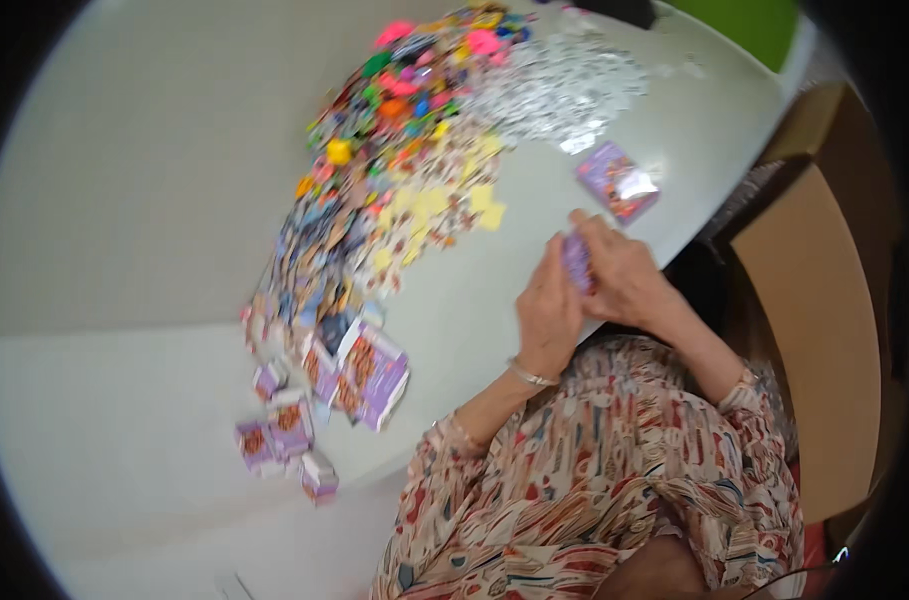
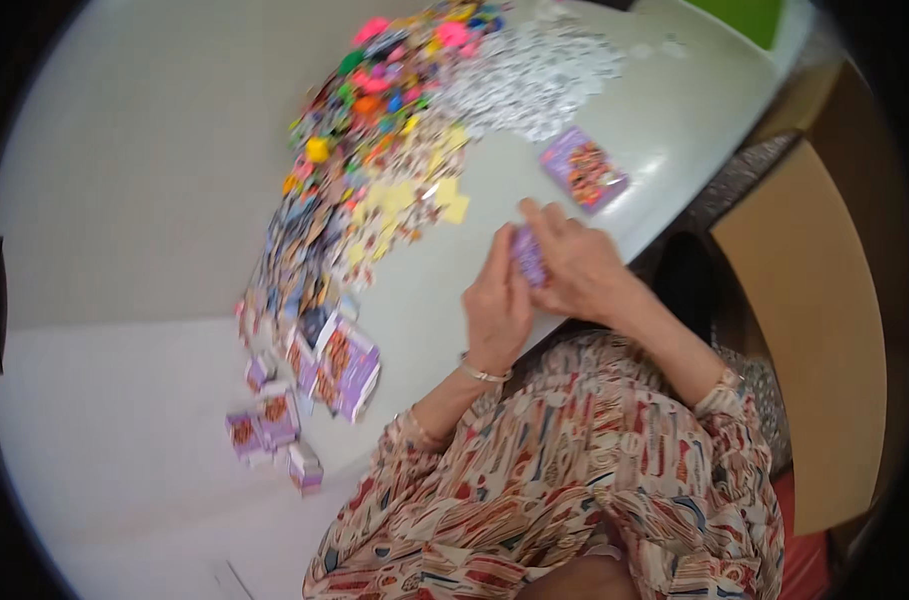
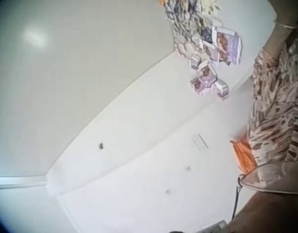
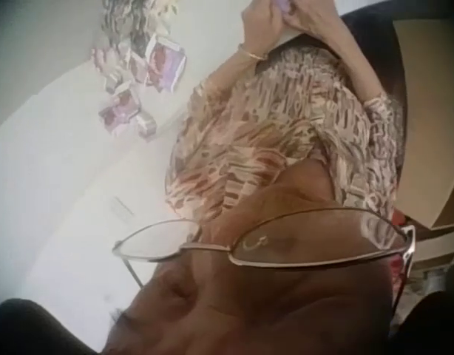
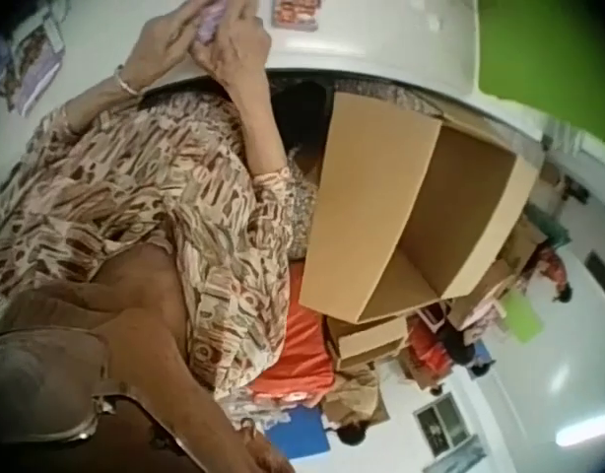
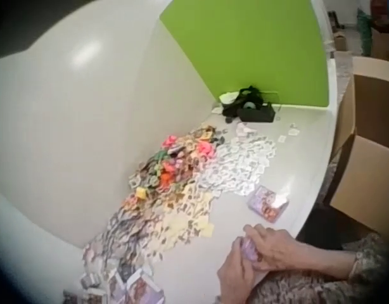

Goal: The person is packaging small colorful toy components into small plastic bags.

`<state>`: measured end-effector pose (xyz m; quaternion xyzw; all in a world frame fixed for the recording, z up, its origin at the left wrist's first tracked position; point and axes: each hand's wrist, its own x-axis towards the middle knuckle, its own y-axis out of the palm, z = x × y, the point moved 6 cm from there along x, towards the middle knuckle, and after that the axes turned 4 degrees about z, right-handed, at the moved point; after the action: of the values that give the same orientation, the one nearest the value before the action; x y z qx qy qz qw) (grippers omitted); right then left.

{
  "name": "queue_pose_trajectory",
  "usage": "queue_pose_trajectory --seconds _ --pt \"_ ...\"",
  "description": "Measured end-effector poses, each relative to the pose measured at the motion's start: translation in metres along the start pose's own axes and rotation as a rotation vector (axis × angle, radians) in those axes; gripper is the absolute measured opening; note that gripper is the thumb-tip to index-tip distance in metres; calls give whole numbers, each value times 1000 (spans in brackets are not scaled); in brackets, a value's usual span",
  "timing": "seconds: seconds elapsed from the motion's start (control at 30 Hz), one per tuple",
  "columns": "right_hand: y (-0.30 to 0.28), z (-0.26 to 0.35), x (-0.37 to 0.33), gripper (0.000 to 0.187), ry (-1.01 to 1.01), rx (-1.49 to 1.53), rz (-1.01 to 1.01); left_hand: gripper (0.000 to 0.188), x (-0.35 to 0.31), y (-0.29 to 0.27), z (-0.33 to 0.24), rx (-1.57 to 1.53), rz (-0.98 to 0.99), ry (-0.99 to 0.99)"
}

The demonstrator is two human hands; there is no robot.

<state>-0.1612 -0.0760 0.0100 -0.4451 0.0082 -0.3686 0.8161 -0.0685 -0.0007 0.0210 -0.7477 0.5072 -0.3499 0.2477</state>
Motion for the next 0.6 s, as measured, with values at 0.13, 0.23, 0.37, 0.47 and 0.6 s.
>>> queue_pose_trajectory --seconds 0.13,0.23,0.37,0.47,0.6 --pt "-19 -7 0 83 104 38 -62 49 -1 -12 15 -342 -26 -78" --pt "-43 -14 21 82 135 -109 -84 59 -15 -60 57 -107 -28 -54" --pt "-43 -57 31 81 244 -361 -62 85 -64 -151 140 589 76 -239" --pt "-34 -60 35 84 300 -445 -17 95 -106 -187 188 758 220 -523" --pt "-27 -18 43 87 43 -533 -194 102 -125 -200 220 691 296 -604"
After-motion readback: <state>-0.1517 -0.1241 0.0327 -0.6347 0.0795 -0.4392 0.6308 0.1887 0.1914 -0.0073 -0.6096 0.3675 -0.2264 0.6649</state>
